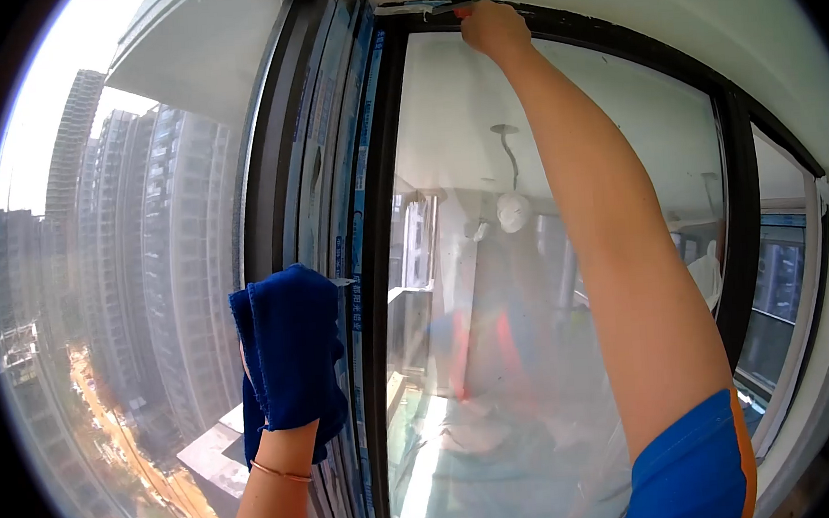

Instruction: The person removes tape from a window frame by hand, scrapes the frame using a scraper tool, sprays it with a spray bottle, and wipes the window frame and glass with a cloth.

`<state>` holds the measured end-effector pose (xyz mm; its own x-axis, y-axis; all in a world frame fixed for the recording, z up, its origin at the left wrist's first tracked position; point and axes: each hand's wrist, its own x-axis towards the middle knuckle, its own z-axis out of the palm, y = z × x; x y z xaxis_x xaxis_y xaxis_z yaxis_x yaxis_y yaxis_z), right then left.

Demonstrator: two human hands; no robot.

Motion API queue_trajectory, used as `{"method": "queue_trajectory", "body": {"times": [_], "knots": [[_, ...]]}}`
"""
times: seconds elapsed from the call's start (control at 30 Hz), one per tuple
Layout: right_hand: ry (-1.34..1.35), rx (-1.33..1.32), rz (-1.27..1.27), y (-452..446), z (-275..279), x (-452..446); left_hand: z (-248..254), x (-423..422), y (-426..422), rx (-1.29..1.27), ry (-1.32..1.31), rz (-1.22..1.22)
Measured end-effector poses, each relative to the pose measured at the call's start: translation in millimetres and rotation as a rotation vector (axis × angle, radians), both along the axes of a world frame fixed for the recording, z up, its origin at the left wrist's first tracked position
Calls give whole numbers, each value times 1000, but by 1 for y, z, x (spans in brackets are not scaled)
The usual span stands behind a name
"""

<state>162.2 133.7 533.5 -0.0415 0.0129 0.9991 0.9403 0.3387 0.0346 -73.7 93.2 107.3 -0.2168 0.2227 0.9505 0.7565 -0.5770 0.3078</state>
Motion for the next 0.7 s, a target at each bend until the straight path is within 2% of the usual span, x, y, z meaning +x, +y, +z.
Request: {"method": "queue_trajectory", "body": {"times": [0.07,0.13,0.27,0.4,0.47,0.5,0.57,0.6,0.67,0.7], "knots": [[-11,4,-55,1,6,-3,2,-2,4,15,52,102],[15,27,-43,-3,-3,-10,1,-1,4,26,33,98],[96,88,52,-3,-16,-30,4,11,3,208,-144,-76],[90,28,82,-4,-18,-32,8,20,-13,186,-310,-253],[57,0,73,-16,-15,-17,10,18,-10,242,-247,-185],[43,-19,68,-18,-16,-10,8,16,-8,300,-142,-30],[47,-19,53,-10,-12,-5,6,15,-6,285,-112,-12],[38,6,48,-11,-14,-8,7,17,-9,217,-194,-146],[30,34,45,-7,-17,-16,6,17,-11,159,-255,-260],[27,40,45,-4,-16,-22,6,18,-11,173,-240,-243]]}}
